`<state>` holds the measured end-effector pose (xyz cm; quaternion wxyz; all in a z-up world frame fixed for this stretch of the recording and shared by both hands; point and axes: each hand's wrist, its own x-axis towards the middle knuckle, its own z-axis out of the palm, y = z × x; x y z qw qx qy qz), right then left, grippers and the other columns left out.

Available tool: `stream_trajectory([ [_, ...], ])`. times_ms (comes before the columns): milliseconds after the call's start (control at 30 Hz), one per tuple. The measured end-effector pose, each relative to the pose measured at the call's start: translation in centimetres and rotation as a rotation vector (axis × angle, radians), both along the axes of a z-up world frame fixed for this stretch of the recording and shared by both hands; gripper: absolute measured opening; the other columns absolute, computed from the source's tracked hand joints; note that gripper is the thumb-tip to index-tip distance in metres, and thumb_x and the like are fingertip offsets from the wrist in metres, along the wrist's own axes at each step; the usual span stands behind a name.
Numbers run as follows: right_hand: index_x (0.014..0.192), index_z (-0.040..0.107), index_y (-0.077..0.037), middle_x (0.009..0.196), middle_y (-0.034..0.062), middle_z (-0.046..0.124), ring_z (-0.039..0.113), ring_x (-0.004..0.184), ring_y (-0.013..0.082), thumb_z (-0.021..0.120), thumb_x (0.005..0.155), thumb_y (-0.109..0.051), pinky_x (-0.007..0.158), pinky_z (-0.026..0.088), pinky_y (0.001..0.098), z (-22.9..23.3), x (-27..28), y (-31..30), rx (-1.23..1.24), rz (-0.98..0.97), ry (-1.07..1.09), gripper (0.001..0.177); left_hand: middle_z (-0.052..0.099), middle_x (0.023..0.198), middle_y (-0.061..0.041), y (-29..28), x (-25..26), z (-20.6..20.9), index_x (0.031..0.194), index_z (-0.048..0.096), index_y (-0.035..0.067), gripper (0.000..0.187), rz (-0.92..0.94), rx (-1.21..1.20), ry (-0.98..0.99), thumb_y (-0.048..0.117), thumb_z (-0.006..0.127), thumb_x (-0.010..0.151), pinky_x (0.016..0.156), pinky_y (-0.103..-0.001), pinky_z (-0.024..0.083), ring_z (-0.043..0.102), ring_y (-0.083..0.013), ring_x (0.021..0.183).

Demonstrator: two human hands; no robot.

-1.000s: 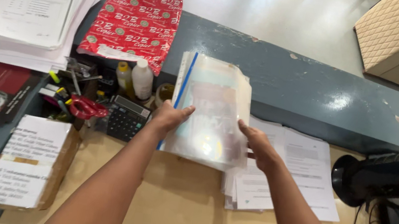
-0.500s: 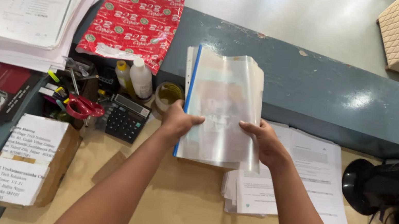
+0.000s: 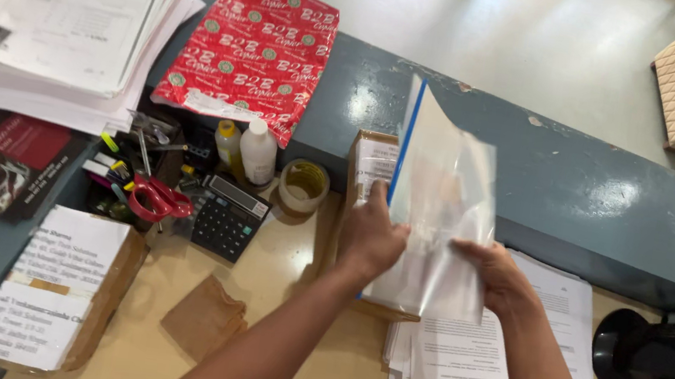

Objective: The person organizes papers and a notebook on a desk, wipes the desk surface with a cloth, and places items into a small box and a shipping bag.

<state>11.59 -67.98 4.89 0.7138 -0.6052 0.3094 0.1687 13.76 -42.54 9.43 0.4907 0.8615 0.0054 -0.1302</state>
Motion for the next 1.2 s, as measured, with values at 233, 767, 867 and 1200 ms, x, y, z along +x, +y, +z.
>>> stream_trajectory([
  [233,0.116,0.065,-0.001,0.105,0.0117,0.071,0.071,0.096,0.0206,0.073,0.083,-0.015,0.084,0.061,0.0369,1.1,3.4,-4.7,0.025,-0.026,-0.204,0.037,0.068,0.127,-0.023,-0.4,6.3,-2.0,0.139,0.046,0.003,0.073,-0.023,-0.301,-0.266,0.018,0.081,0.077,0.1,-0.044,0.053,0.068,-0.0378,0.117],
  [767,0.132,0.055,0.009,0.114,0.0262,0.07,0.074,0.095,0.0333,0.077,0.079,0.005,0.084,0.061,0.042,-3.3,13.6,-17.5,-0.612,-0.204,-0.05,0.057,0.066,0.139,-0.006,-7.7,15.4,-2.0,0.143,0.053,0.015,0.052,-0.173,-0.02,-0.144,0.025,0.064,0.093,0.108,-0.042,0.051,0.066,-0.0242,0.125],
  [867,0.141,0.05,0.011,0.122,0.0299,0.068,0.072,0.098,0.0363,0.079,0.078,0.008,0.083,0.063,0.0447,-5.3,13.4,-18.4,-0.804,-0.183,-0.001,0.069,0.069,0.134,-0.002,-3.0,14.0,-3.1,0.135,0.061,0.018,0.041,-0.092,0.134,-0.335,0.027,0.066,0.095,0.115,-0.048,0.042,0.062,-0.0222,0.129],
  [1200,0.15,0.04,0.005,0.124,0.0289,0.065,0.072,0.102,0.036,0.078,0.08,0.007,0.085,0.061,0.0438,-4.8,15.3,-17.2,-0.708,-0.277,-0.043,0.08,0.034,0.158,-0.022,0.4,10.5,-6.4,0.156,0.025,0.006,0.102,0.186,0.0,-0.248,0.041,0.082,0.078,0.12,-0.05,0.029,0.032,-0.0384,0.148],
])
